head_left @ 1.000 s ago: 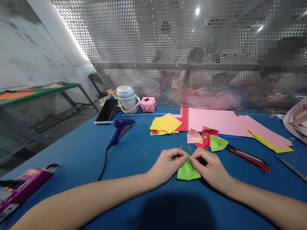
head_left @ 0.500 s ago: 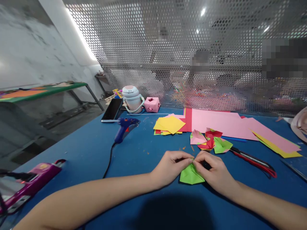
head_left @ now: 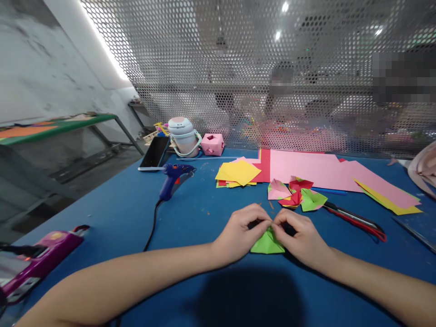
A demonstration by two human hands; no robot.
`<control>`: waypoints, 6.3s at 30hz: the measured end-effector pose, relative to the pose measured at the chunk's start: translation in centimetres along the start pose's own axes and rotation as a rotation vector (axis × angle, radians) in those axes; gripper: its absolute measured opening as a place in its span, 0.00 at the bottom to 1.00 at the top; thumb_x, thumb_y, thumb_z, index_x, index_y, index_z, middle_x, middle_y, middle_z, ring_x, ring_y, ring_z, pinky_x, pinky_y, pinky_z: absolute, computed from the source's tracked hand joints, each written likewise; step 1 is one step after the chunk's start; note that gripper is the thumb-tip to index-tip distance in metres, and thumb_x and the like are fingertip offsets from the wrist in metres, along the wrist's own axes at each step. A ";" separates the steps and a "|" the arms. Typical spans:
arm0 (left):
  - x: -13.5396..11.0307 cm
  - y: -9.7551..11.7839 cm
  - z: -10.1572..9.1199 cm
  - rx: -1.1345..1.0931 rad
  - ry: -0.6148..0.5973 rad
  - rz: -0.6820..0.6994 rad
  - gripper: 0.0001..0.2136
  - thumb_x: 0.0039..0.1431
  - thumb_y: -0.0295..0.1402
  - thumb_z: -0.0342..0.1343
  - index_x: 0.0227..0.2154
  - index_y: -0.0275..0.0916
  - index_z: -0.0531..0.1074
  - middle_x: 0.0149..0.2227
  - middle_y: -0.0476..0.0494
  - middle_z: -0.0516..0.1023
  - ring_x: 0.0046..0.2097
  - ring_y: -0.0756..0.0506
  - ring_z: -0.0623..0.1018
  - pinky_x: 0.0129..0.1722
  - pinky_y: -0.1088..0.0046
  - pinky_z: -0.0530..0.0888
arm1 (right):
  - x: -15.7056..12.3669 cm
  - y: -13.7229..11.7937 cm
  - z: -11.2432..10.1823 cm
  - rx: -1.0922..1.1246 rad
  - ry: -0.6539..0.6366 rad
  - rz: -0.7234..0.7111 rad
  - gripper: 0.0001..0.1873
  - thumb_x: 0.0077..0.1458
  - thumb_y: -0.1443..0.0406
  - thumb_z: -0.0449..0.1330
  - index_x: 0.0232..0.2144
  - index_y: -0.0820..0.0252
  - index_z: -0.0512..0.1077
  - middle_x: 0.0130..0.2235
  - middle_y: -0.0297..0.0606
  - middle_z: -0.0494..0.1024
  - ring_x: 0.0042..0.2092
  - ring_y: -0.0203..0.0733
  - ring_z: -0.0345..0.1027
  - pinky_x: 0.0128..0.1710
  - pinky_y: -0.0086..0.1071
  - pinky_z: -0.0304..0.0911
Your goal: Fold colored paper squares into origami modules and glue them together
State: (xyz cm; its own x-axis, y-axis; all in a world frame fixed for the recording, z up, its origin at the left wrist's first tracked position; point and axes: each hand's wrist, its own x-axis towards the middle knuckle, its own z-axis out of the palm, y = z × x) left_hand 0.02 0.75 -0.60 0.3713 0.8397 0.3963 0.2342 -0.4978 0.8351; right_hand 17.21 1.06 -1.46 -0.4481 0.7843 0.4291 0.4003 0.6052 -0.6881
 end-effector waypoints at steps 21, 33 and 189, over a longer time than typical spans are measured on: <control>0.0 -0.9 0.1 -0.053 0.098 -0.139 0.05 0.54 0.28 0.53 0.25 0.35 0.69 0.28 0.47 0.70 0.31 0.50 0.70 0.32 0.76 0.68 | 0.2 0.3 0.0 -0.024 0.033 0.076 0.05 0.55 0.66 0.55 0.32 0.59 0.71 0.30 0.36 0.75 0.32 0.38 0.68 0.33 0.30 0.63; 0.0 -0.3 -0.2 0.004 0.028 -0.187 0.10 0.58 0.31 0.50 0.31 0.36 0.76 0.33 0.45 0.79 0.36 0.48 0.75 0.39 0.74 0.70 | 0.1 0.6 0.0 -0.012 0.065 0.073 0.07 0.56 0.67 0.54 0.29 0.60 0.72 0.28 0.35 0.75 0.30 0.37 0.67 0.31 0.30 0.62; 5.7 -9.5 -7.4 0.801 0.095 0.080 0.09 0.57 0.26 0.49 0.32 0.37 0.75 0.35 0.43 0.77 0.38 0.46 0.76 0.39 0.70 0.71 | 2.5 1.8 -6.2 -0.848 -0.072 -0.358 0.12 0.59 0.67 0.49 0.30 0.61 0.71 0.30 0.40 0.76 0.32 0.41 0.68 0.32 0.33 0.59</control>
State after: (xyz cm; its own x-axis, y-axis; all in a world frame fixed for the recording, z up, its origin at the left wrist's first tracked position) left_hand -6.74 11.85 -3.46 0.3446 0.7916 0.5046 0.7959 -0.5314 0.2902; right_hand 21.75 4.97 2.04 -0.6953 0.5376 0.4769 0.6671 0.7297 0.1501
